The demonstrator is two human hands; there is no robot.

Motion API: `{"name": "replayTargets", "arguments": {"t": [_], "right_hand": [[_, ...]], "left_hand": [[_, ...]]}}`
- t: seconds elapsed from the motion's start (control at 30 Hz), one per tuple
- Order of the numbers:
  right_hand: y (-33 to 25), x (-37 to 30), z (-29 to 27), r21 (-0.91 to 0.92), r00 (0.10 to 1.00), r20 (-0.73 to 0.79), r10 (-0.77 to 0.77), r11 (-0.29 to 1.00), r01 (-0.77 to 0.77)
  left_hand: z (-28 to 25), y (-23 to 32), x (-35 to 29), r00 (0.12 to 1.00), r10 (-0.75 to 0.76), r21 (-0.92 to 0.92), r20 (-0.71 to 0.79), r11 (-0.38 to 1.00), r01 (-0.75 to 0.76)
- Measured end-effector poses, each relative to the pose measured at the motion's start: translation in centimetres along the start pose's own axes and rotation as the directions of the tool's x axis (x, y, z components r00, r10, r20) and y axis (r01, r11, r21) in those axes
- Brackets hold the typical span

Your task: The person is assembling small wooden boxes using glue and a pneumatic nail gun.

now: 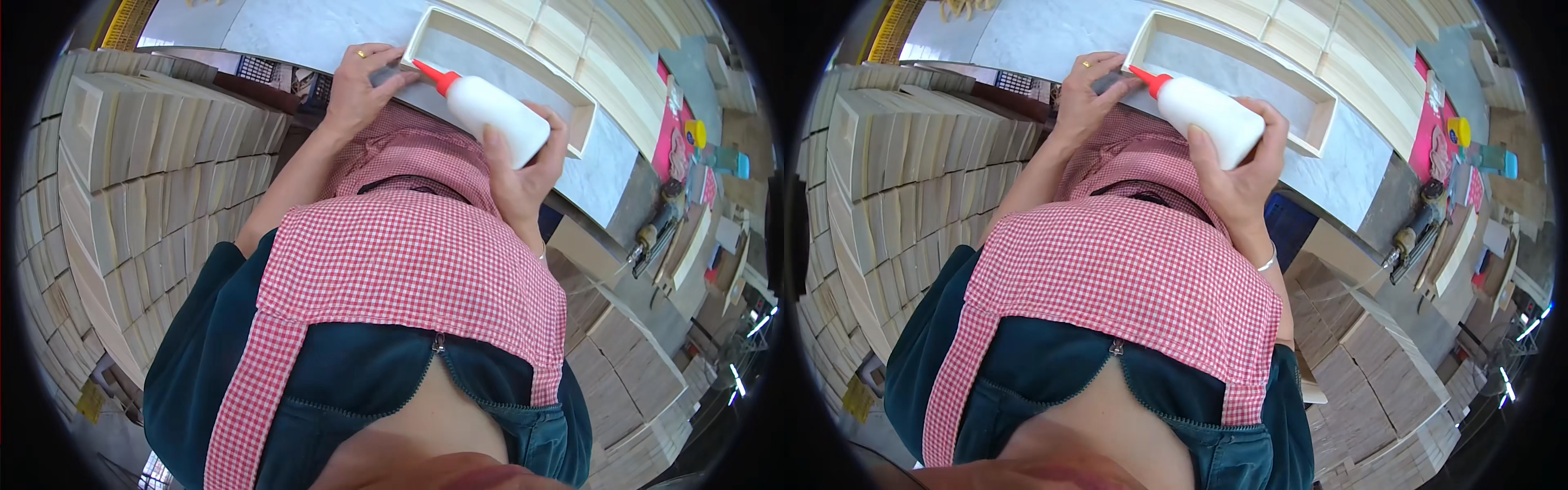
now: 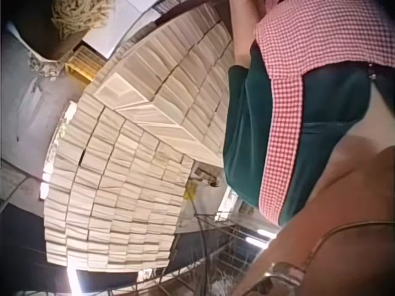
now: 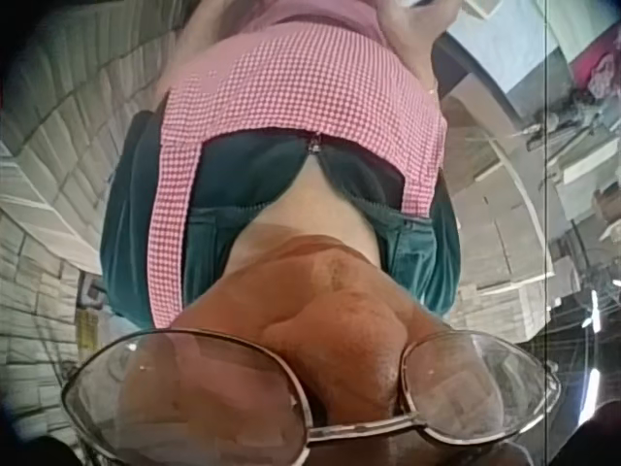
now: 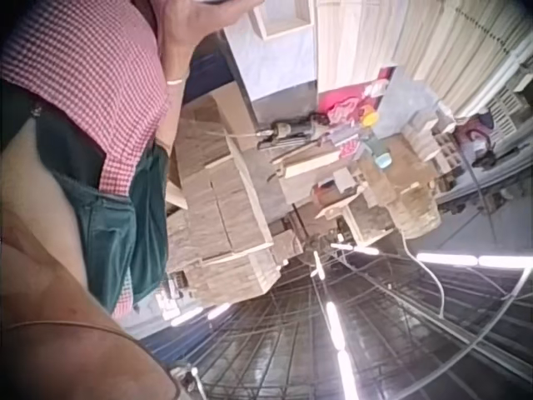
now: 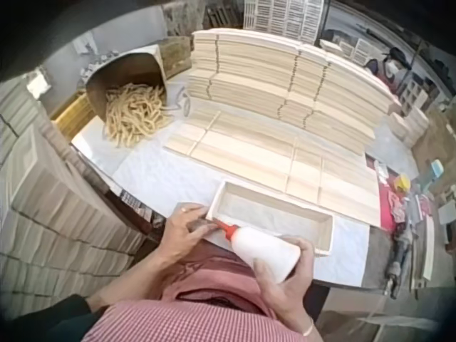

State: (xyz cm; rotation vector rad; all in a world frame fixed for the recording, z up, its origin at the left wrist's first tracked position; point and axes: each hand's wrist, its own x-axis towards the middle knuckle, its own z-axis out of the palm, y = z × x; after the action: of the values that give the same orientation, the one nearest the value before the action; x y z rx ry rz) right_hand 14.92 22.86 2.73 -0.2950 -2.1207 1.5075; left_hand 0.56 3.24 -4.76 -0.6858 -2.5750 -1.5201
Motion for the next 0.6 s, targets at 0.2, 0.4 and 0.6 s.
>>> {"name": "replayTargets", "arguments": {"t": [0.2, 0.4, 0.6], "right_hand": [[0.1, 0.5, 1.2, -0.049, 0.998, 0.051, -0.046, 0.998, 0.049], [-0.6, -0.3, -1.4, -0.167, 0.999, -0.011, -0.042, 0.985, 0.039], [-0.5, -1.8, -5.0, -0.282, 0.992, -0.103, -0.07, 0.959, 0.038]], "left_hand": [[-0.1, -0.3, 0.0, 1.0, 0.017, -0.017, -0.007, 1.0, -0.017], [0.1, -0.6, 0.1, 0.999, 0.037, 0.03, -0.012, 0.999, -0.037], [0.1, -0.5, 0.0, 0.999, 0.03, 0.012, -0.026, 0.999, -0.03]]}}
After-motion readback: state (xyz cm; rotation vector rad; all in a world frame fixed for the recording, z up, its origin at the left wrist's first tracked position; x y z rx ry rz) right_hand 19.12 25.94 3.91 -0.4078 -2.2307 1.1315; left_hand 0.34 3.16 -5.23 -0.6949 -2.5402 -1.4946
